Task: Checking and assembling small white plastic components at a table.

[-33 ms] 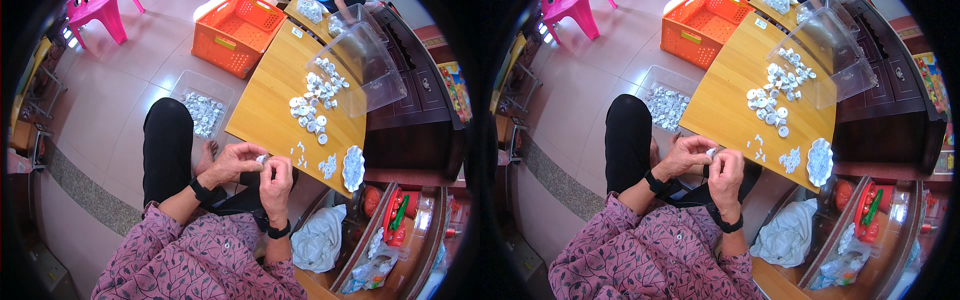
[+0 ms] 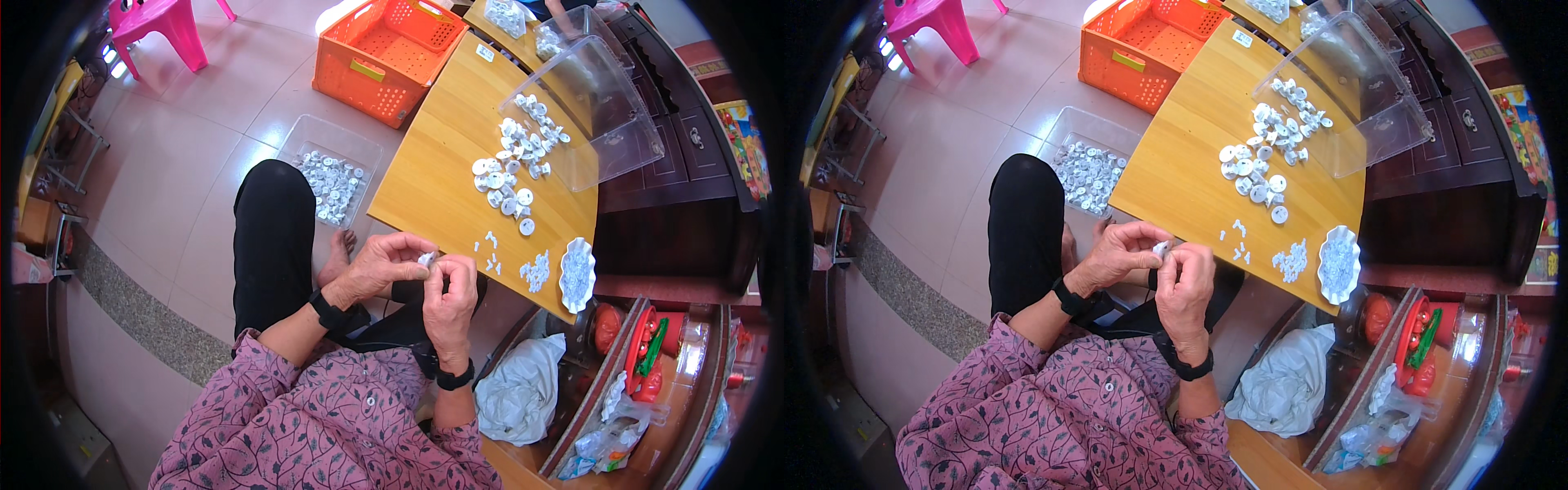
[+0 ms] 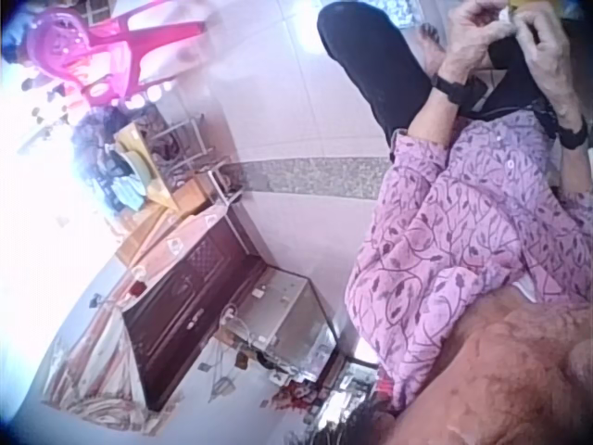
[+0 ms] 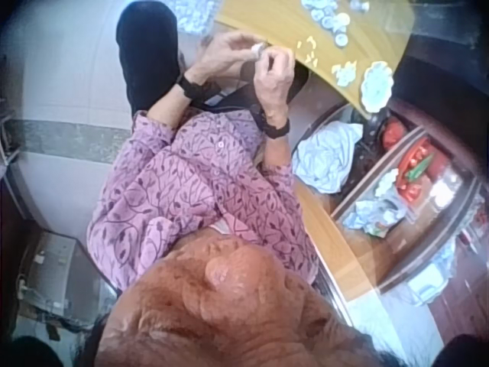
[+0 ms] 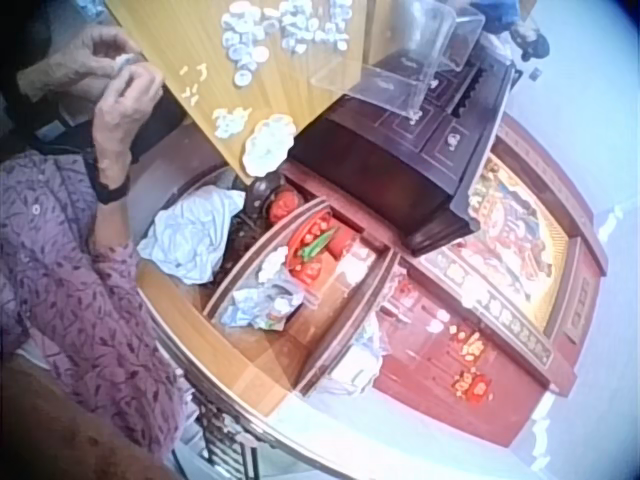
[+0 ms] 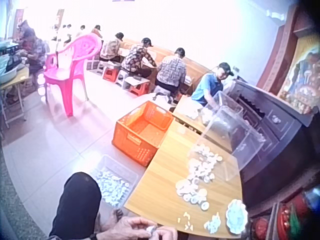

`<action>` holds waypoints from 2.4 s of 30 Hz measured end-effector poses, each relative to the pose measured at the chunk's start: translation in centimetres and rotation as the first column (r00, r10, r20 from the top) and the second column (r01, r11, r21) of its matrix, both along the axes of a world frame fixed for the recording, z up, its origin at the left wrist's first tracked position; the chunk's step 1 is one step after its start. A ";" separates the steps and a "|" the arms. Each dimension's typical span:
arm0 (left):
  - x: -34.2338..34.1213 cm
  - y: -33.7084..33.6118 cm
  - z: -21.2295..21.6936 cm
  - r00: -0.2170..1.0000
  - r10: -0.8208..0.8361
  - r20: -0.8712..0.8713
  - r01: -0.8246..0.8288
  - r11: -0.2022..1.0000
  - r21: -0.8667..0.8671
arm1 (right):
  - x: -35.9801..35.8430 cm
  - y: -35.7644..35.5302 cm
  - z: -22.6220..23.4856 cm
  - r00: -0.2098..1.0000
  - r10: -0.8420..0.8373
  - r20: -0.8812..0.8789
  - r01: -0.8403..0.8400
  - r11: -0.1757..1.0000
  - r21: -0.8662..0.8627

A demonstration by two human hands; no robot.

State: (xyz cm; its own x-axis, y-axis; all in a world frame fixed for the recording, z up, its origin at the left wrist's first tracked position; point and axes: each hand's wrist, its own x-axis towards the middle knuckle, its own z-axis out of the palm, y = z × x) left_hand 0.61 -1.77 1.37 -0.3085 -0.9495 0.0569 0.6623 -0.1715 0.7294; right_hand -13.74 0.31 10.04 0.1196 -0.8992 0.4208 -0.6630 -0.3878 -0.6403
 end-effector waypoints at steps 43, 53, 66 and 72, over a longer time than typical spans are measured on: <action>7.1 -5.1 -2.0 0.662 0.722 0.199 -0.747 0.613 0.258 | -14.3 -11.5 -3.1 0.864 -0.392 -0.315 0.387 0.919 -0.080; 4.3 -0.8 2.1 0.832 0.489 0.263 -0.513 0.858 0.027 | -12.2 -7.6 -1.8 0.846 -0.405 0.347 0.316 0.905 0.284; 0.1 0.6 1.7 0.966 -0.224 0.133 0.225 0.974 0.002 | -3.4 1.0 -0.7 0.757 -0.218 0.616 -0.161 0.851 0.499; 0.0 0.4 1.2 0.984 -0.130 0.119 0.128 0.992 0.021 | -5.1 -1.5 -0.9 0.968 -0.251 -0.028 0.252 0.967 0.040</action>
State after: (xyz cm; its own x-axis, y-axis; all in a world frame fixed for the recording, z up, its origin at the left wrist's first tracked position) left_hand 0.62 -1.35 2.55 -0.4322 -0.9018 0.0001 0.5419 -0.2597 0.7993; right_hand -18.84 -1.17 9.12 -0.1032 -0.9187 0.3812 -0.7501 -0.1798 -0.6364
